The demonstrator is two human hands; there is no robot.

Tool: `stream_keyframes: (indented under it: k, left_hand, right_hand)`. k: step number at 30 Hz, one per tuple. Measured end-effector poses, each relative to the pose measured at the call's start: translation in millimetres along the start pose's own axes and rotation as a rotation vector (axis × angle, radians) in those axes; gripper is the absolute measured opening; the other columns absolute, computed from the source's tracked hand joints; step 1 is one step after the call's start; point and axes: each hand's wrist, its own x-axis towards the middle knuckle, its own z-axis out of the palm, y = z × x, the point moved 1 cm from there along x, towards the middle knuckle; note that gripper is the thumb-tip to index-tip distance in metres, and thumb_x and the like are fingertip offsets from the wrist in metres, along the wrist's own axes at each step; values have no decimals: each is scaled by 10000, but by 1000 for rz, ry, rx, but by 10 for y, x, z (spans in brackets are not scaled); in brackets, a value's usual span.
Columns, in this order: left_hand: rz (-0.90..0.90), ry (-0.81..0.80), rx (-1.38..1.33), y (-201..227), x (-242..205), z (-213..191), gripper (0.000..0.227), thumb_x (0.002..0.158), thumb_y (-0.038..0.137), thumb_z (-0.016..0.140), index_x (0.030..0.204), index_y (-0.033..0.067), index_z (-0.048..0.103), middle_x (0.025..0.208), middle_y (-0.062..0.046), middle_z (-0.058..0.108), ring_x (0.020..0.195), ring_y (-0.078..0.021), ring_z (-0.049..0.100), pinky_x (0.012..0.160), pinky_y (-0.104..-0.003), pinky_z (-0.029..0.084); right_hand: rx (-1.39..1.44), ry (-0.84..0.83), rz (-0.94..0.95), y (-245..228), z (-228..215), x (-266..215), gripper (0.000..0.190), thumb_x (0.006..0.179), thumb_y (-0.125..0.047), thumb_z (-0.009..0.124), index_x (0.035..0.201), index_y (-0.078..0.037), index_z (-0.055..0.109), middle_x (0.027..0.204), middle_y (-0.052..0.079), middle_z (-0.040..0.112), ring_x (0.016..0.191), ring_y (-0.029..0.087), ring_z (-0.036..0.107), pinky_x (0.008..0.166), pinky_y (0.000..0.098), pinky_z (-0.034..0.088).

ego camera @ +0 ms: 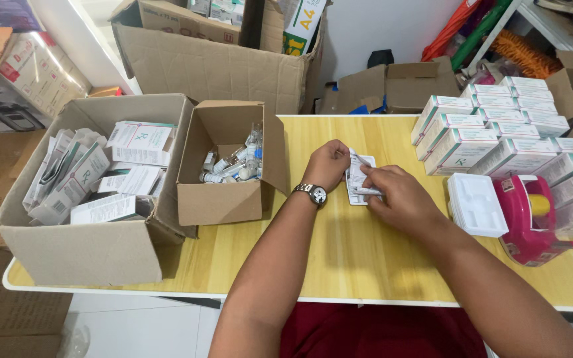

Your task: The person repeatedly assembles small white boxes by placing vials and folded papers inside, closing the flaps, and sealing them with tape. The person stacks the finished boxes on the table. The person handles vials, papers, boxes, and a tape dispenser throughout the clip.

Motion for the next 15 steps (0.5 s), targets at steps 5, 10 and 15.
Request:
stream_keyframes:
  k: [5, 10, 15]
  left_hand:
    - [-63, -22, -218, 151, -82, 6, 120, 964, 128, 618, 958, 13, 653, 813, -52, 677, 659, -107, 642, 546, -272, 549]
    - [103, -8, 37, 195, -130, 32, 175, 890, 132, 729, 965, -13, 664, 833, -63, 708, 712, -124, 666, 630, -283, 546]
    - [101, 19, 163, 330, -205, 66, 179, 876, 169, 746, 926, 9, 683, 838, -97, 737, 741, -143, 694, 676, -289, 563]
  right_hand:
    - [27, 30, -4, 10, 34, -5, 414, 769, -72, 716, 1171, -29, 628, 1158, 110, 692, 1142, 338, 586, 980, 428, 471]
    - [-40, 38, -39, 25, 17, 3, 278, 784, -189, 785, 1010, -76, 668, 1175, 88, 697, 1132, 333, 582, 970, 431, 468]
    - [-82, 102, -98, 45, -31, 4, 290, 768, -266, 825, 957, -92, 691, 1105, 134, 673, 1051, 358, 570, 914, 452, 446]
